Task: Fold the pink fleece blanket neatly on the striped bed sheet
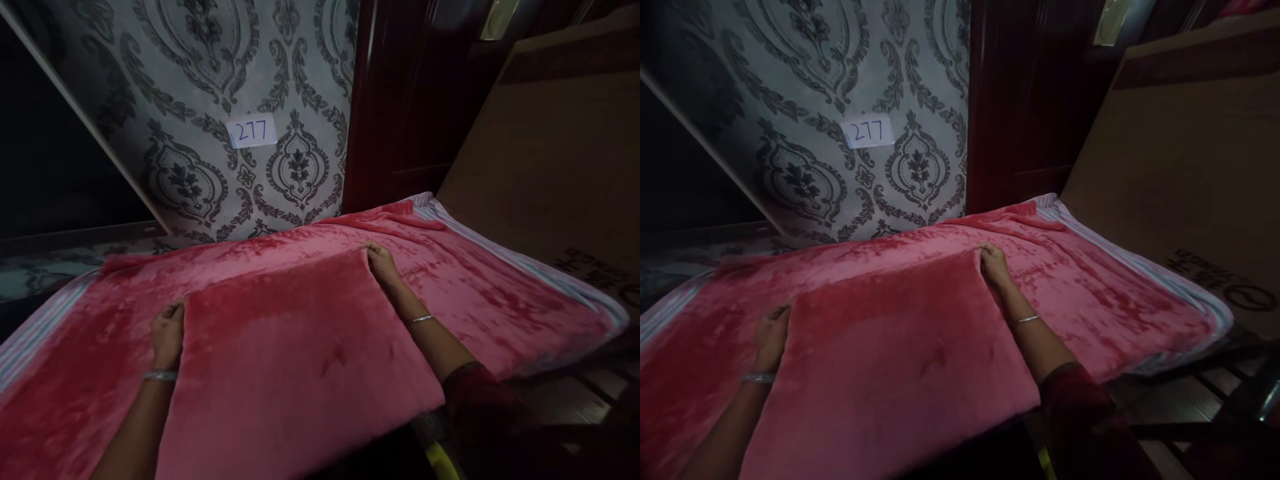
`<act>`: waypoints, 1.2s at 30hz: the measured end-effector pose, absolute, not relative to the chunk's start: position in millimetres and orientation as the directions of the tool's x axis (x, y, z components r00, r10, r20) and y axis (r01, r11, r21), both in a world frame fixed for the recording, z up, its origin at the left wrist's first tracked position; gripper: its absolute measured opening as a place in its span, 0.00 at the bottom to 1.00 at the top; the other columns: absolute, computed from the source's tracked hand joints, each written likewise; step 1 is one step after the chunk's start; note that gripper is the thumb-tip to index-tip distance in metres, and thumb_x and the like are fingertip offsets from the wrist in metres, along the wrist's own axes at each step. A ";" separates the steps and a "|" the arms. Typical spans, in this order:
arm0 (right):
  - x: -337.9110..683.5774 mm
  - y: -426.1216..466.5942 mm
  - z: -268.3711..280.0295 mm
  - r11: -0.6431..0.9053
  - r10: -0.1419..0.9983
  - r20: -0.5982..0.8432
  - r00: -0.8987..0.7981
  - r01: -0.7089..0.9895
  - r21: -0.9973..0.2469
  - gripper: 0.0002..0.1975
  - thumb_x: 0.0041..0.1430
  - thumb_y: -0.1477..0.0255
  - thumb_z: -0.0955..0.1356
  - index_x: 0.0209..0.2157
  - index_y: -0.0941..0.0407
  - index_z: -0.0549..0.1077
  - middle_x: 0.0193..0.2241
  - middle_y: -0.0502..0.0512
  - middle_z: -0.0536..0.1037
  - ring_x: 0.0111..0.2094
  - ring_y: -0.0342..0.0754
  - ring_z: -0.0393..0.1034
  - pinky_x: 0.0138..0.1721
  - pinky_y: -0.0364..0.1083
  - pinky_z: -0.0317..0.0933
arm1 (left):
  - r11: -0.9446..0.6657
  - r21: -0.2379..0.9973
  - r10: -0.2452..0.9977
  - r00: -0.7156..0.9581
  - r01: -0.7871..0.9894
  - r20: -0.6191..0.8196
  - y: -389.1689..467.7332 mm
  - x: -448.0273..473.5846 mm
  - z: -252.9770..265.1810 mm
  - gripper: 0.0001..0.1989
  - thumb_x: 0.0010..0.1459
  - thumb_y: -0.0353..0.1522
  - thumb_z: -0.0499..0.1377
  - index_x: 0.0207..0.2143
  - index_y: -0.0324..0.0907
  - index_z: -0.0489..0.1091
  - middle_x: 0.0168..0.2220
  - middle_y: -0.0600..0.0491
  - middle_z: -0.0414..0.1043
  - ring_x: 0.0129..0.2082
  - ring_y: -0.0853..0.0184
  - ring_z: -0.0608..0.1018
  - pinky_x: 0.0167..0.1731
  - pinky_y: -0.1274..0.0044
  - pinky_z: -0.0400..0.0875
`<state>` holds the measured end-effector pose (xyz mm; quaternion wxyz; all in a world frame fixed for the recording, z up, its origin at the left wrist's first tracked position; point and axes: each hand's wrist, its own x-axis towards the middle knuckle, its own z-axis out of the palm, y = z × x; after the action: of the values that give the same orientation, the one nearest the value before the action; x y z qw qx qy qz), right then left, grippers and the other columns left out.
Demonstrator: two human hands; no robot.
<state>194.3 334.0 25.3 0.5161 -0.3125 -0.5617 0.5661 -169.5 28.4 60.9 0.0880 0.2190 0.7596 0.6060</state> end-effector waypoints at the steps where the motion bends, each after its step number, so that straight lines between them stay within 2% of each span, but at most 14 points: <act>1: 195.0 334.9 23.4 0.125 0.942 0.190 -0.278 -0.235 -0.964 0.08 0.43 0.65 0.70 0.27 0.53 0.72 0.18 0.43 0.69 0.19 0.42 0.59 0.22 0.42 0.56 | 0.173 0.958 0.446 -0.886 0.228 0.130 28.7 -170.5 60.5 0.22 0.38 0.52 0.64 0.23 0.45 0.66 0.20 0.58 0.67 0.28 0.64 0.73 0.28 0.73 0.68; 4: 196.3 334.7 19.6 0.062 0.927 0.135 -0.350 -0.212 -0.975 0.09 0.43 0.65 0.71 0.28 0.52 0.72 0.18 0.43 0.70 0.19 0.42 0.61 0.23 0.42 0.57 | 0.131 0.963 0.489 -0.860 0.237 0.145 31.5 -169.6 60.8 0.26 0.34 0.55 0.67 0.24 0.45 0.67 0.23 0.57 0.70 0.28 0.65 0.73 0.28 0.74 0.68; 7: 198.1 331.2 20.2 0.077 0.905 0.153 -0.398 -0.200 -0.977 0.11 0.45 0.63 0.73 0.30 0.52 0.73 0.21 0.44 0.73 0.21 0.43 0.64 0.25 0.42 0.60 | 0.070 0.974 0.530 -0.835 0.215 0.147 33.4 -163.2 64.2 0.31 0.27 0.54 0.71 0.28 0.44 0.68 0.25 0.57 0.73 0.27 0.66 0.73 0.28 0.75 0.68; 9: 200.5 328.4 23.0 0.102 0.877 0.180 -0.445 -0.194 -0.976 0.14 0.46 0.63 0.74 0.35 0.52 0.76 0.25 0.45 0.77 0.25 0.43 0.68 0.29 0.42 0.63 | 0.054 0.977 0.562 -0.815 0.204 0.139 33.1 -157.7 67.9 0.33 0.26 0.51 0.73 0.33 0.45 0.70 0.28 0.57 0.75 0.28 0.66 0.75 0.29 0.75 0.70; 11: 204.3 326.5 26.7 0.121 0.837 0.199 -0.509 -0.182 -0.976 0.18 0.47 0.63 0.74 0.42 0.52 0.78 0.34 0.47 0.81 0.32 0.45 0.73 0.36 0.44 0.67 | 0.060 0.969 0.596 -0.788 0.238 0.156 32.4 -152.6 71.9 0.32 0.27 0.49 0.74 0.35 0.45 0.71 0.32 0.56 0.77 0.32 0.65 0.76 0.31 0.76 0.71; 13: 209.0 325.8 30.1 0.111 0.807 0.182 -0.561 -0.159 -0.981 0.20 0.48 0.64 0.74 0.44 0.51 0.79 0.40 0.49 0.83 0.38 0.47 0.75 0.42 0.46 0.68 | 0.074 0.955 0.626 -0.759 0.286 0.179 32.4 -149.0 75.2 0.30 0.28 0.49 0.74 0.33 0.44 0.71 0.33 0.55 0.77 0.34 0.64 0.77 0.33 0.75 0.72; 17: 217.4 326.8 33.7 0.055 0.773 0.096 -0.628 -0.084 -0.995 0.20 0.46 0.67 0.70 0.43 0.52 0.81 0.39 0.50 0.83 0.38 0.50 0.76 0.42 0.47 0.69 | 0.079 0.953 0.640 -0.748 0.292 0.176 35.2 -148.0 76.5 0.28 0.27 0.48 0.73 0.29 0.43 0.71 0.29 0.55 0.76 0.31 0.65 0.75 0.31 0.76 0.70; 22: 211.5 324.7 31.0 0.186 0.786 0.190 -0.588 -0.068 -0.980 0.24 0.47 0.64 0.71 0.48 0.51 0.80 0.40 0.51 0.82 0.40 0.51 0.75 0.42 0.48 0.69 | 0.096 0.956 0.654 -0.742 0.278 0.150 38.1 -150.6 71.4 0.24 0.29 0.46 0.72 0.25 0.43 0.69 0.23 0.58 0.71 0.27 0.68 0.70 0.27 0.77 0.67; 27: 196.5 326.3 19.1 0.294 0.861 0.279 -0.426 -0.031 -0.955 0.17 0.45 0.58 0.73 0.33 0.54 0.79 0.28 0.51 0.80 0.34 0.51 0.74 0.38 0.48 0.68 | 0.039 0.971 0.632 -0.758 0.235 0.158 37.3 -151.1 66.8 0.21 0.32 0.46 0.70 0.22 0.43 0.67 0.21 0.60 0.68 0.25 0.70 0.68 0.26 0.78 0.66; 30: 195.3 328.8 10.9 0.275 0.890 0.261 -0.375 -0.017 -0.961 0.17 0.45 0.55 0.73 0.31 0.54 0.78 0.25 0.50 0.78 0.31 0.51 0.73 0.35 0.48 0.68 | 0.043 0.984 0.645 -0.757 0.172 0.104 37.4 -150.7 65.7 0.21 0.33 0.46 0.70 0.23 0.43 0.66 0.21 0.60 0.67 0.26 0.69 0.70 0.28 0.77 0.67; 33: 197.7 329.4 7.6 0.306 0.865 0.277 -0.418 0.004 -0.952 0.18 0.45 0.55 0.73 0.33 0.54 0.79 0.27 0.51 0.79 0.32 0.51 0.73 0.35 0.48 0.68 | 0.053 0.985 0.631 -0.769 0.167 0.097 39.6 -148.5 67.3 0.23 0.29 0.46 0.71 0.23 0.43 0.66 0.21 0.59 0.68 0.27 0.68 0.71 0.28 0.78 0.67; 36: 201.1 328.5 10.1 0.412 0.824 0.362 -0.435 0.022 -0.911 0.21 0.45 0.59 0.74 0.42 0.52 0.80 0.37 0.54 0.81 0.38 0.52 0.74 0.39 0.49 0.68 | -0.008 0.975 0.608 -0.774 0.221 0.180 41.8 -146.3 70.2 0.24 0.27 0.44 0.72 0.26 0.43 0.69 0.25 0.58 0.73 0.30 0.67 0.73 0.31 0.77 0.69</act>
<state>201.1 328.5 10.1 0.4413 -0.2958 -0.7150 0.4545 -146.3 41.8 70.2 0.1505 0.3010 0.6882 0.6428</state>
